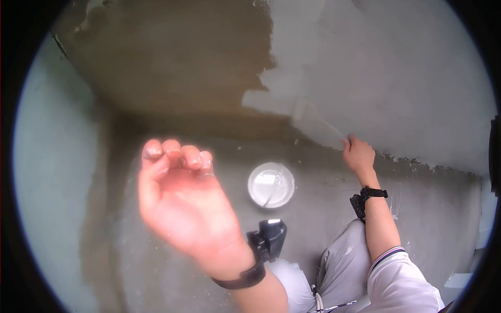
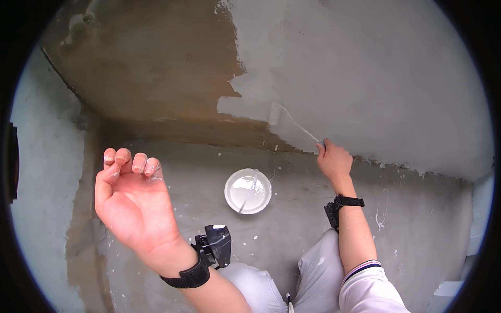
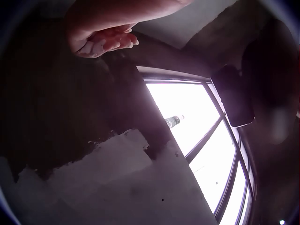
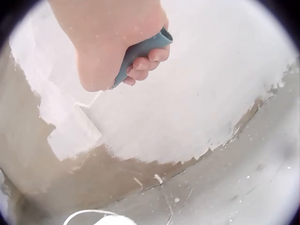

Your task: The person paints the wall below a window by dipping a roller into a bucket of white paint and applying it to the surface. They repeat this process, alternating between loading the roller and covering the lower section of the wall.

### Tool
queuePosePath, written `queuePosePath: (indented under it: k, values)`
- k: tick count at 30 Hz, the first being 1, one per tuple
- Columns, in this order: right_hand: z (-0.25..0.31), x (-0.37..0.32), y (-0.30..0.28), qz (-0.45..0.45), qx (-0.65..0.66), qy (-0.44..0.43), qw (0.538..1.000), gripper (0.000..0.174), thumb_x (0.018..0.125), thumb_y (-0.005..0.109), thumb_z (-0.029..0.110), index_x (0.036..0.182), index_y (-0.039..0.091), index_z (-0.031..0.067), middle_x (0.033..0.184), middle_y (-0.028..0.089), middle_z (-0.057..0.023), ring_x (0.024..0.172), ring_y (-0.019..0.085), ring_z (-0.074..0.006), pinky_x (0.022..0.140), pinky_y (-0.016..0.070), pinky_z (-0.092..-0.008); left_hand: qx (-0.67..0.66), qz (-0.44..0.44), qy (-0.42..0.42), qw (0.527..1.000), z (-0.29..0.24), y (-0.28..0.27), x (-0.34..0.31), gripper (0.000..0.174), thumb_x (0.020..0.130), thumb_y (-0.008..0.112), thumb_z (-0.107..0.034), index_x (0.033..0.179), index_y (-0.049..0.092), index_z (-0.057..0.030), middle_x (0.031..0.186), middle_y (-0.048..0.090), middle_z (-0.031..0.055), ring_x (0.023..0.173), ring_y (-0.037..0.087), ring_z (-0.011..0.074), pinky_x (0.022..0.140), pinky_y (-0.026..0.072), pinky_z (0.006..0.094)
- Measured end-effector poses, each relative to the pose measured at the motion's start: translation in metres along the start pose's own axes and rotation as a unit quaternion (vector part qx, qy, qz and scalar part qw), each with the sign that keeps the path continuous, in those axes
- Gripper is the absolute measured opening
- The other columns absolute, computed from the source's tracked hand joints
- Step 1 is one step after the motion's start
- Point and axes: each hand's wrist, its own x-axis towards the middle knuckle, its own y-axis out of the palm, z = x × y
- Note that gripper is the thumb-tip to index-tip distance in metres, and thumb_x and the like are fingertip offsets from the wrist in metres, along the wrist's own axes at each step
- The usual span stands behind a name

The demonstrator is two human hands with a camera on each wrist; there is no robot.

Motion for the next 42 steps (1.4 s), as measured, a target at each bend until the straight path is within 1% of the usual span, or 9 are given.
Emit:
queuePosePath:
  k: [3, 8, 16, 21, 25, 31, 34, 38, 42]
  values:
    - [-0.026, -0.006, 0.0, 0.0, -0.024, 0.023, 0.999, 0.033, 0.097, 0.051, 0.041, 0.102, 0.065, 0.0121, 0.08, 0.07, -0.0171, 0.079, 0.068, -0.0435, 0.068, 0.0539, -0.0537, -0.022, 0.011, -0.025, 0.999, 0.017, -0.01, -0.002, 0.011, 0.083, 0.05, -0.001, 0.092, 0.049, -0.0067, 0.082, 0.049, 0.0042, 0.07, 0.042, 0.0181, 0.066, 0.0365, 0.0328]
    - [-0.023, 0.002, 0.003, 0.019, -0.002, 0.025, 1.0, 0.031, 0.097, 0.051, 0.04, 0.101, 0.063, 0.0116, 0.078, 0.069, -0.0193, 0.077, 0.067, -0.045, 0.067, 0.054, -0.055, 0.022, -0.002, -0.023, 1.0, 0.009, 0.036, -0.013, 0.009, 0.083, 0.052, -0.002, 0.091, 0.05, -0.0066, 0.084, 0.05, 0.0048, 0.069, 0.043, 0.0176, 0.064, 0.037, 0.0327]
    - [0.095, 0.026, 0.025, 0.034, 0.11, -0.067, 0.991, 0.032, 0.098, 0.051, 0.04, 0.099, 0.061, 0.0095, 0.074, 0.068, -0.0207, 0.071, 0.069, -0.043, 0.062, 0.0544, -0.0534, 0.095, -0.02, 0.055, 0.994, -0.03, 0.086, -0.01, 0.01, 0.083, 0.052, -0.004, 0.091, 0.049, -0.0087, 0.081, 0.048, 0.0023, 0.067, 0.043, 0.0157, 0.064, 0.0361, 0.0316]
    - [0.13, 0.024, 0.0, 0.05, 0.169, -0.051, 0.983, 0.035, 0.098, 0.051, 0.041, 0.098, 0.063, 0.0083, 0.074, 0.069, -0.0193, 0.07, 0.07, -0.0415, 0.062, 0.0554, -0.0522, 0.143, -0.036, 0.119, 0.982, -0.043, 0.1, -0.016, 0.008, 0.084, 0.05, -0.006, 0.091, 0.049, -0.0105, 0.079, 0.046, 0.0008, 0.066, 0.043, 0.0133, 0.063, 0.0358, 0.0304]
    - [0.119, 0.029, -0.027, -0.018, 0.133, -0.059, 0.989, 0.033, 0.095, 0.054, 0.041, 0.091, 0.066, 0.0099, 0.072, 0.069, -0.0156, 0.066, 0.07, -0.0359, 0.057, 0.0537, -0.0491, 0.159, -0.046, 0.127, 0.978, -0.036, 0.103, -0.013, 0.006, 0.084, 0.048, -0.007, 0.089, 0.047, -0.0108, 0.076, 0.048, 0.0014, 0.064, 0.046, 0.0133, 0.061, 0.0365, 0.0288]
    - [0.059, 0.026, -0.054, -0.103, -0.008, -0.033, 0.994, 0.033, 0.091, 0.06, 0.042, 0.085, 0.068, 0.0104, 0.067, 0.067, -0.0117, 0.065, 0.067, -0.0325, 0.058, 0.0496, -0.0455, 0.097, -0.006, 0.044, 0.994, -0.005, 0.082, -0.013, 0.007, 0.082, 0.048, -0.007, 0.088, 0.047, -0.0093, 0.075, 0.051, 0.0033, 0.064, 0.048, 0.0147, 0.06, 0.0384, 0.0297]
    - [0.045, 0.019, -0.069, -0.126, -0.014, -0.005, 0.992, 0.032, 0.089, 0.062, 0.042, 0.084, 0.068, 0.0111, 0.067, 0.067, -0.0116, 0.065, 0.066, -0.032, 0.058, 0.0479, -0.0454, 0.082, -0.004, 0.036, 0.996, -0.004, 0.076, -0.014, 0.007, 0.082, 0.047, -0.007, 0.088, 0.047, -0.0093, 0.075, 0.051, 0.0033, 0.064, 0.048, 0.0145, 0.061, 0.0385, 0.0298]
    - [0.068, 0.024, -0.052, -0.131, -0.009, 0.006, 0.991, 0.031, 0.087, 0.064, 0.042, 0.085, 0.068, 0.0117, 0.066, 0.067, -0.0114, 0.065, 0.067, -0.0321, 0.058, 0.049, -0.0455, 0.059, -0.01, 0.057, 0.997, -0.014, 0.065, -0.01, 0.006, 0.083, 0.047, -0.007, 0.089, 0.047, -0.0093, 0.075, 0.051, 0.0032, 0.065, 0.048, 0.0144, 0.061, 0.0386, 0.0296]
    - [0.139, 0.049, -0.04, -0.104, 0.055, -0.094, 0.989, 0.028, 0.088, 0.063, 0.04, 0.085, 0.067, 0.0116, 0.067, 0.067, -0.0125, 0.064, 0.068, -0.0336, 0.057, 0.0508, -0.0462, 0.057, -0.035, 0.082, 0.994, -0.025, 0.055, -0.007, 0.007, 0.083, 0.047, -0.008, 0.09, 0.047, -0.0095, 0.075, 0.051, 0.003, 0.065, 0.048, 0.014, 0.061, 0.0385, 0.0291]
